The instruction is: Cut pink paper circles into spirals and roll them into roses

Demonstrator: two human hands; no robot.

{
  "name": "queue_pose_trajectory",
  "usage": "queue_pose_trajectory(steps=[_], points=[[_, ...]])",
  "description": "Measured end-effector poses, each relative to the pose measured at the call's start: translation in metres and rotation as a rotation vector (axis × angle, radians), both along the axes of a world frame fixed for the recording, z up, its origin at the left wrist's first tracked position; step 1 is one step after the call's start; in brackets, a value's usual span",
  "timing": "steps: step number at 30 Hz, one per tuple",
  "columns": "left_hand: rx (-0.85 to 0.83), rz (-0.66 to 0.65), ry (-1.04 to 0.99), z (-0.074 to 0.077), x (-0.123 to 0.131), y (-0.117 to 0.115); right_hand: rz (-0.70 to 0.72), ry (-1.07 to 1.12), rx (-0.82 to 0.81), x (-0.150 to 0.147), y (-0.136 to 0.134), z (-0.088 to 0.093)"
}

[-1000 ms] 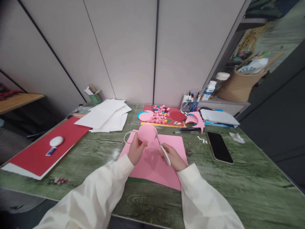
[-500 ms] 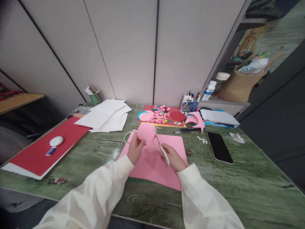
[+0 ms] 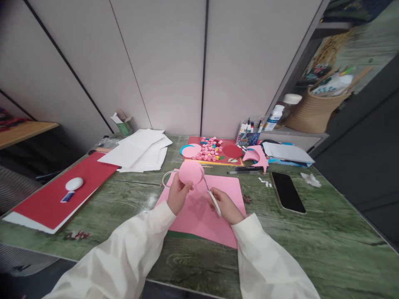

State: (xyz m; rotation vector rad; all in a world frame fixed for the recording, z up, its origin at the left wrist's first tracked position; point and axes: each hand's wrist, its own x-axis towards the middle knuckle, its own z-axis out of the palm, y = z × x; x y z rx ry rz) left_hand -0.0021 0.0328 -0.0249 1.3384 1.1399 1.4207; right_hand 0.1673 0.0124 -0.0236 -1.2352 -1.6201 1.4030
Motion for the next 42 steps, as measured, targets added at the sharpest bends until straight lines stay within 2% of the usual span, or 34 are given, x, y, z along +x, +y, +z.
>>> queue_pose_trajectory(steps=[15,42], points=[[0.003,-0.049,0.026,-0.0034,-0.001,-0.0007,-0.011,0.005,0.004,0.0009,0.0014,0.0006],[0.028,0.027,-0.049,0.0008,-0.0032,0.0009,0.004,-0.034,0.048,0.0005,0.0006,0.002]])
